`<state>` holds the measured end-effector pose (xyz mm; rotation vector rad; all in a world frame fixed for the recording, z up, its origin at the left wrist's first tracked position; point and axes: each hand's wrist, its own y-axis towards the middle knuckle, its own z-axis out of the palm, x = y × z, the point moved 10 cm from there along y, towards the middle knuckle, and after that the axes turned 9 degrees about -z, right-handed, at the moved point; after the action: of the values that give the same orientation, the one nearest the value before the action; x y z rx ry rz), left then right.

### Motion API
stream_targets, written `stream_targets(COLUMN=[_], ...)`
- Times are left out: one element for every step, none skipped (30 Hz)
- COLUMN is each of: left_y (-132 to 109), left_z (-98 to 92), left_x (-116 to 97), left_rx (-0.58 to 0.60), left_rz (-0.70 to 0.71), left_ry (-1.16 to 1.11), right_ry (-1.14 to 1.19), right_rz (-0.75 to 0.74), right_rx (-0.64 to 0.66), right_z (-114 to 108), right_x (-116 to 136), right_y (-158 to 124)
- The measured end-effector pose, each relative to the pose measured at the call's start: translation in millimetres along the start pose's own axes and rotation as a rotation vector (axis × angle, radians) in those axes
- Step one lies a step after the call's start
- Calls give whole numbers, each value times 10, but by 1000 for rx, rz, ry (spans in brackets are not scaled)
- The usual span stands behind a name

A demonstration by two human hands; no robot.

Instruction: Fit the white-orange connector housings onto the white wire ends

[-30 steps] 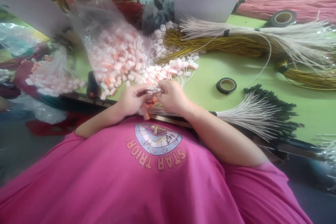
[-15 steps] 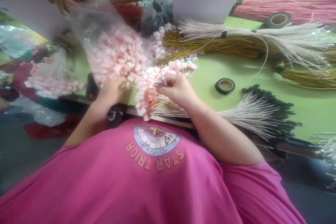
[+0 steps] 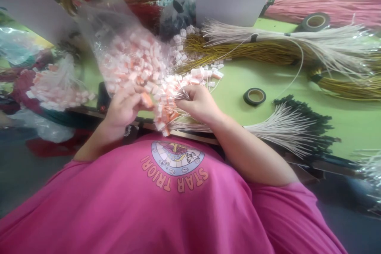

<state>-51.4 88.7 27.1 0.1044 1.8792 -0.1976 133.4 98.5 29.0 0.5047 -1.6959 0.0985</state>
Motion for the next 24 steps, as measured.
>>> stream_targets(left_y=[-13,-16,-12,-3,8,18,25,27,24,17,7,-3,-13,-21,-27,-30,-32,-32,-32,-32,-34,-36,-39,-42], left_z=[100,198,290,370,434,485,521,548,567,578,586,588,588,587,587,586,583,574,564,551,539,531,528,532], left_x=[0,11,32,52,67,74,71,61,46,31,20,8,-3,-11,-21,-30,-41,-51,-59,-69,-78,-86,-95,-102], left_rx=[36,66,94,118,138,155,169,181,191,196,196,192,182,172,162,153,142,128,114,99,85,75,68,65], left_rz=[-37,-74,-112,-143,-166,-181,-190,-195,-201,-210,-225,-238,-250,-261,-267,-269,-267,-263,-260,-256,-253,-251,-248,-247], left_ry=[-48,-79,-104,-130,-156,-177,-193,-202,-205,-200,-190,-179,-168,-158,-147,-137,-128,-118,-108,-98,-89,-79,-68,-56], right_ry=[-7,-17,-29,-40,-47,-52,-62,-77,-93,-111,-134,-162,-193,-229,-272,-317,-358,-392,-420,-441,-458,-471,-480,-486], right_rz=[-7,-16,-28,-42,-57,-68,-74,-74,-68,-58,-46,-38,-36,-41,-51,-63,-75,-85,-91,-96,-101,-107,-113,-117], right_rx=[4,6,8,5,-1,-10,-22,-36,-49,-63,-74,-84,-89,-91,-92,-92,-93,-96,-101,-107,-113,-120,-126,-128], right_z=[8,15,24,28,31,32,28,21,12,2,-9,-20,-27,-31,-34,-36,-38,-41,-45,-50,-55,-60,-63,-61], right_x=[3,7,13,21,31,40,46,50,51,51,51,55,64,79,97,115,133,146,156,164,172,180,186,189], right_y=[-2,-4,-6,-9,-13,-18,-25,-33,-41,-50,-57,-62,-65,-67,-67,-66,-66,-67,-69,-71,-74,-77,-81,-84])
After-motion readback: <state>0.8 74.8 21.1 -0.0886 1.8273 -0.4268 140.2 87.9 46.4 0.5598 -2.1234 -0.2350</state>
